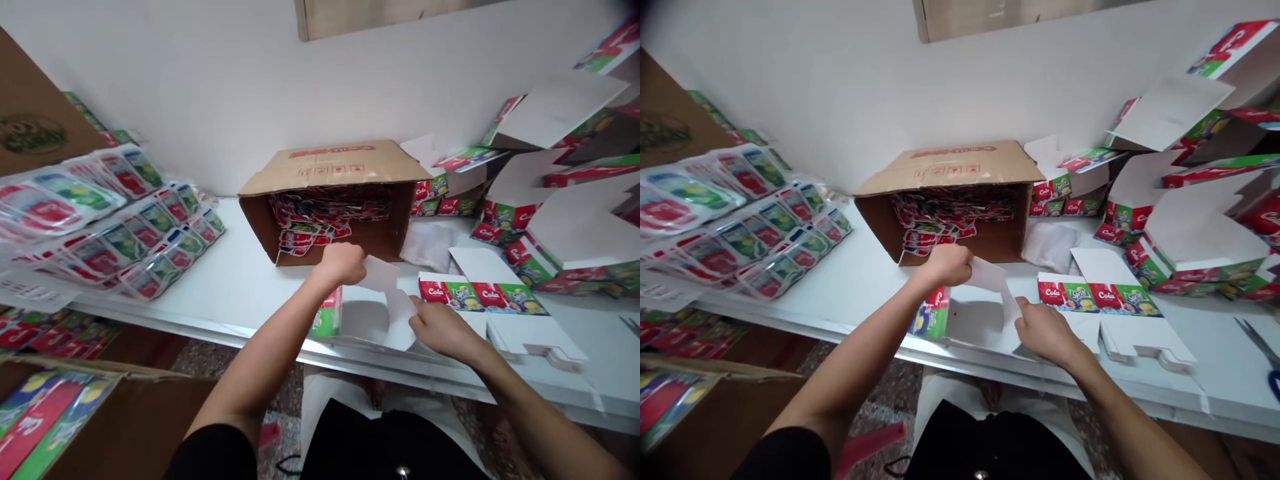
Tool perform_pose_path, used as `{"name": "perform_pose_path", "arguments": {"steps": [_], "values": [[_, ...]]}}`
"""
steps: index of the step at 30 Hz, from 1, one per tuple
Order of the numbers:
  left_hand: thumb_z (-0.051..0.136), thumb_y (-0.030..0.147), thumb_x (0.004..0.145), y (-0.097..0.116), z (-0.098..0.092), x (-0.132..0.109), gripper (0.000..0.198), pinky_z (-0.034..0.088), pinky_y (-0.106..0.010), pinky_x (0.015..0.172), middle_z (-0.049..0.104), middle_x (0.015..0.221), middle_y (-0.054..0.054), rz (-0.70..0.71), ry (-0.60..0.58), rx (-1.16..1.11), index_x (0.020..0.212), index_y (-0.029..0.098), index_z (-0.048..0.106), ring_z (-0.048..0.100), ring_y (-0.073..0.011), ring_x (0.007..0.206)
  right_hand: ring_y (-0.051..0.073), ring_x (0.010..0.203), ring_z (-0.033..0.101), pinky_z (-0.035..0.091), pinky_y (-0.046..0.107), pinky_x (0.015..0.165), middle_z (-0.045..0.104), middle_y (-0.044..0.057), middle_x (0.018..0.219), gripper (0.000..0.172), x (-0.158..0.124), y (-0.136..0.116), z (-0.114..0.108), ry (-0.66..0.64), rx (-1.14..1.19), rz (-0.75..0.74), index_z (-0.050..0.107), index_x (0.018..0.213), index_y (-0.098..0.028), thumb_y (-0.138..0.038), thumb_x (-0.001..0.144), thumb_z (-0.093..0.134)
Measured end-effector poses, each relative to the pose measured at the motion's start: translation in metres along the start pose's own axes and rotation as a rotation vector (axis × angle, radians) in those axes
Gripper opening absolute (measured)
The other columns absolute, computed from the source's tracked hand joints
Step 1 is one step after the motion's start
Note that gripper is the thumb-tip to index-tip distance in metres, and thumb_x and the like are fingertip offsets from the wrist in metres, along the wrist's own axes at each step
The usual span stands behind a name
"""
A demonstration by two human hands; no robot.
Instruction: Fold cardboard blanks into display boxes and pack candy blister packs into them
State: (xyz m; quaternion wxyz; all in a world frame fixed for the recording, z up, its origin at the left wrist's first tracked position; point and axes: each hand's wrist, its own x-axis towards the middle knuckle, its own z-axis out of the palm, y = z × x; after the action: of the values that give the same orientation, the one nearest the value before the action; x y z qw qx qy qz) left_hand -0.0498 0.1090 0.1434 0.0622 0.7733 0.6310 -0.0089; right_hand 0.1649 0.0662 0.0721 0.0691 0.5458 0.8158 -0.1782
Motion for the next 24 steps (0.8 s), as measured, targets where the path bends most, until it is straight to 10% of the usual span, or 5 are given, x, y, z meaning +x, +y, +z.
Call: {"name": "perform_pose_path", "arguments": {"steps": [9,12,14,19,24], "values": [[0.050,0.049,0.087,-0.010,0.042,-0.023,0.051,0.051,-0.035,0.083,0.067,0.118,-0.010,0.076,0.047,-0.222,0.127,0.017,0.054,0.064,-0.0246,0.104,0.033,0.090,0.066,0.042,0.036,0.070,0.069,0.020,0.098,0.044,0.015,0.022,0.006,-0.011,-0.086,0.150,0.051,0.124,-0.008,-0.020,0.084,0.038],[0.051,0.047,0.089,-0.003,0.023,-0.051,0.049,0.047,-0.034,0.094,0.062,0.124,-0.011,0.345,0.325,-0.434,0.126,0.014,0.052,0.058,-0.0217,0.114,0.034,0.092,0.066,0.043,0.038,0.071,0.069,0.021,0.099,0.042,0.018,0.014,0.001,-0.003,-0.082,0.152,0.052,0.123,-0.008,-0.019,0.084,0.037],[0.055,0.049,0.086,0.006,0.015,-0.071,0.054,0.045,-0.032,0.098,0.063,0.123,-0.010,0.643,0.272,-0.466,0.128,0.016,0.049,0.058,-0.0198,0.112,0.034,0.093,0.066,0.043,0.038,0.071,0.069,0.021,0.099,0.041,0.020,0.011,0.000,0.000,-0.083,0.155,0.052,0.121,-0.008,-0.019,0.085,0.037],[0.063,0.029,0.080,0.012,0.032,-0.097,0.036,0.021,-0.050,0.117,0.073,0.085,-0.009,0.904,0.095,0.094,0.111,0.011,0.063,0.064,-0.0265,0.097,0.034,0.088,0.066,0.044,0.038,0.070,0.070,0.018,0.092,0.043,0.019,0.008,-0.009,0.036,-0.122,0.145,0.051,0.125,-0.010,-0.019,0.085,0.037],[0.051,0.009,0.085,0.002,0.042,-0.094,0.025,0.019,-0.050,0.119,0.069,0.109,-0.012,0.726,0.414,0.411,0.106,0.010,0.065,0.055,-0.0265,0.118,0.031,0.077,0.066,0.043,0.037,0.066,0.070,0.014,0.095,0.055,-0.017,0.009,-0.048,0.505,-0.188,0.235,0.035,0.144,-0.020,-0.029,0.090,0.035]]}}
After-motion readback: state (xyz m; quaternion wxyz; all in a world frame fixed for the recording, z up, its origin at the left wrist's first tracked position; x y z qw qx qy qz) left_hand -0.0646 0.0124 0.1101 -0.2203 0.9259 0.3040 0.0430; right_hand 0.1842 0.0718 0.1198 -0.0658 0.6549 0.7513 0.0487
